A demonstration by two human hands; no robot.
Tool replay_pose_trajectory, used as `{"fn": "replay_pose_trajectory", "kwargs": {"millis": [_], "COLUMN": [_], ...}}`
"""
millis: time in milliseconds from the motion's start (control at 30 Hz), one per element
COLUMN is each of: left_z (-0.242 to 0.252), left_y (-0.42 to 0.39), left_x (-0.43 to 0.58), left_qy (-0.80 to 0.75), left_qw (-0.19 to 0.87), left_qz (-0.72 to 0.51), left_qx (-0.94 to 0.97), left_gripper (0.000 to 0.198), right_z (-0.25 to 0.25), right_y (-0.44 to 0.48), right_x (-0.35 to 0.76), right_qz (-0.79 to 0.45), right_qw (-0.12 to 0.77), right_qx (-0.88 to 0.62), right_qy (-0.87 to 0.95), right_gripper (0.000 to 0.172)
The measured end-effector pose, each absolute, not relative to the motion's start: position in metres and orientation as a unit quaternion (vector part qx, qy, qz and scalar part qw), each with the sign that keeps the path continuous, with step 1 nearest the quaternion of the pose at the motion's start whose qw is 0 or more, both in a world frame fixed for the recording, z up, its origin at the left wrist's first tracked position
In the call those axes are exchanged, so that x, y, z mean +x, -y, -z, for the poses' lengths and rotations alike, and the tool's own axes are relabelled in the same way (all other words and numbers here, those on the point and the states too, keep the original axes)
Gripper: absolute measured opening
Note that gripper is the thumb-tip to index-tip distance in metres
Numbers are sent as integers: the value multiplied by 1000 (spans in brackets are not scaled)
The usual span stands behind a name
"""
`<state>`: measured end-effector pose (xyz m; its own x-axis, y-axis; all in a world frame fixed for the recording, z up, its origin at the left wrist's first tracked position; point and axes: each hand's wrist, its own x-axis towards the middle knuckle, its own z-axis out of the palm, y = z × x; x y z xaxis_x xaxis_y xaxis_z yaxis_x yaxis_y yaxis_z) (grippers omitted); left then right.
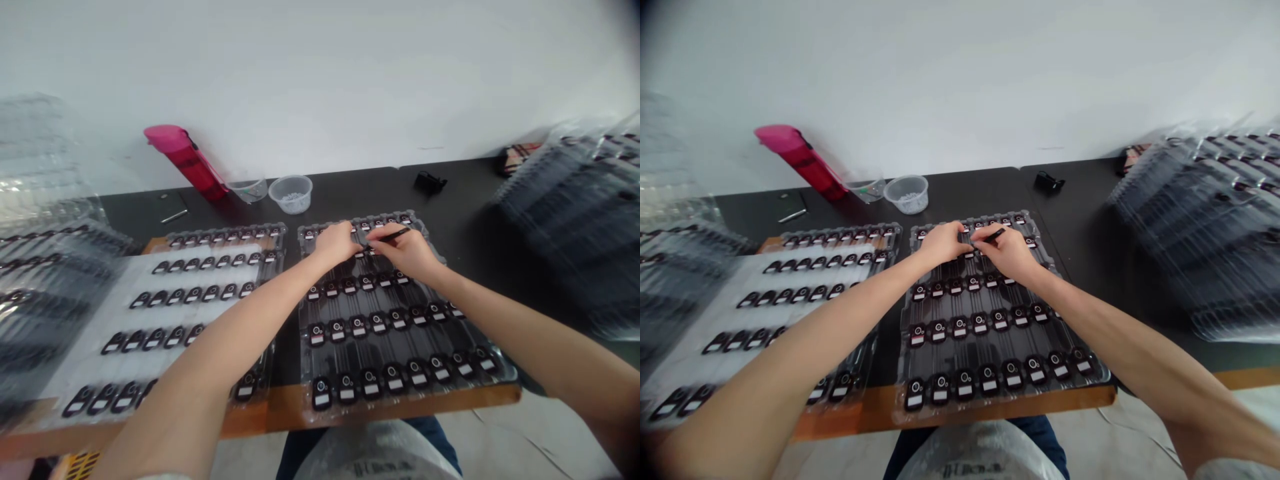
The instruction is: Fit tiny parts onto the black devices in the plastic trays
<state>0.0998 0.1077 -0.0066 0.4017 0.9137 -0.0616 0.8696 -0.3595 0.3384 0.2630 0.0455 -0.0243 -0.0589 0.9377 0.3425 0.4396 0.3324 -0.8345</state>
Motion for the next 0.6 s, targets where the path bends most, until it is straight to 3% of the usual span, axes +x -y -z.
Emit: {"fn": "replay_pose_trajectory", "kwargs": {"millis": [233, 467, 600], "left_z": [5, 6, 2], "left_y": [-104, -103, -106], "left_x": [102, 100, 93], "left_qy": [-559, -556, -554], "left_qw": [176, 212, 303], "left_qz": [-68, -120, -202], "left_qx": [808, 795, 749], "left_gripper": [43, 31, 21], "right_z": [9, -10, -11], "right_y": [-34, -20, -16], "right_x": [271, 276, 277], "right_qz": [-277, -243, -182], "right_qw": [479, 442, 433], "right_qx": [-527, -612, -634], "right_qy": [645, 609, 614], "right_gripper": [20, 18, 13]}}
